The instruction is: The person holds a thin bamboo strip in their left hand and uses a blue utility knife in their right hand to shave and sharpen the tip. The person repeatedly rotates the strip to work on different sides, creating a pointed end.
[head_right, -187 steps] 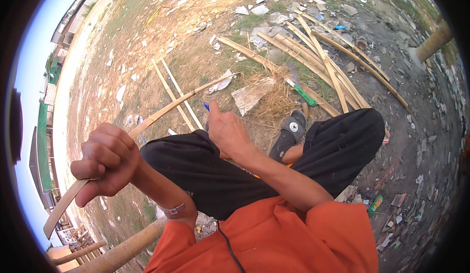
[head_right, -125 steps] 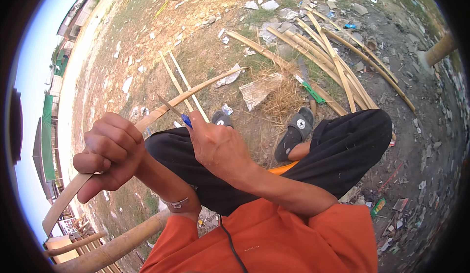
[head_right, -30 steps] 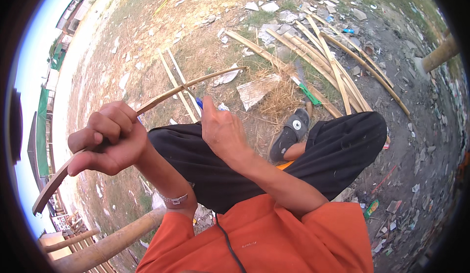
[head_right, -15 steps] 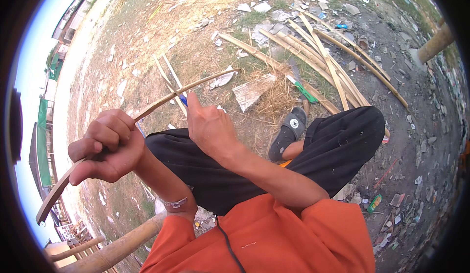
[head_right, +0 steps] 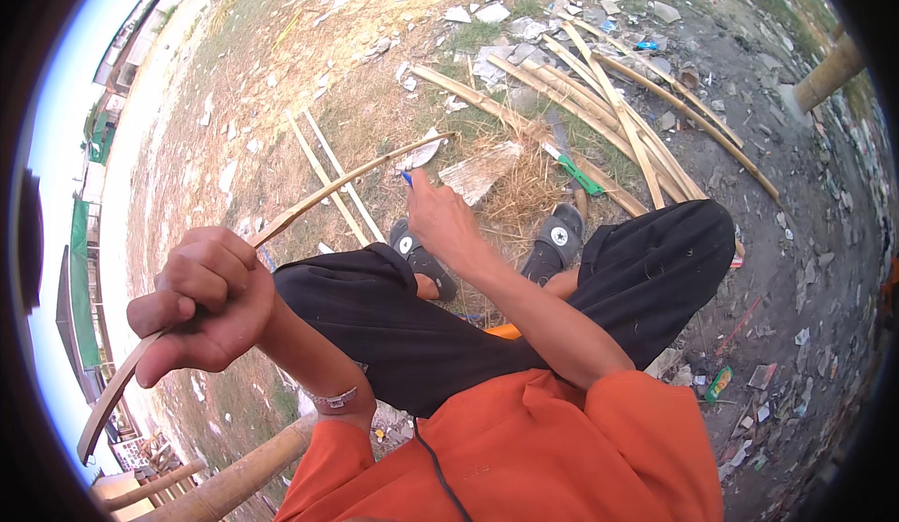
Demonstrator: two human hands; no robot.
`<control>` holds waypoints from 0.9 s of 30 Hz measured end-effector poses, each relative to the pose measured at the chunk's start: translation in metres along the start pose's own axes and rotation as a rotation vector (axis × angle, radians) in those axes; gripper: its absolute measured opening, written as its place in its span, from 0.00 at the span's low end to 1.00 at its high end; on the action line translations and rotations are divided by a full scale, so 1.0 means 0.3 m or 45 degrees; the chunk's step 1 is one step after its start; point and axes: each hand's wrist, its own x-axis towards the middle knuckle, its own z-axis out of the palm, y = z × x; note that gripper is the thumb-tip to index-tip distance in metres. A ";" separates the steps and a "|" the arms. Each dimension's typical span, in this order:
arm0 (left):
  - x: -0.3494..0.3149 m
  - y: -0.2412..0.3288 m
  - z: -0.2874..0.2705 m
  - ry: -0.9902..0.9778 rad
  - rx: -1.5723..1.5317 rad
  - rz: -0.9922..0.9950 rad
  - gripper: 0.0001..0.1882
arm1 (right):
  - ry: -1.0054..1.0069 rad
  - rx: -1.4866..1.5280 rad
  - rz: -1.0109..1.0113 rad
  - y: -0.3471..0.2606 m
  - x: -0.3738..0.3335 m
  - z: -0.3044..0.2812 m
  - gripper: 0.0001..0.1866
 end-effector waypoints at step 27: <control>0.003 -0.002 -0.019 -0.004 -0.022 -0.057 0.27 | -0.053 -0.181 0.263 0.200 0.143 0.167 0.08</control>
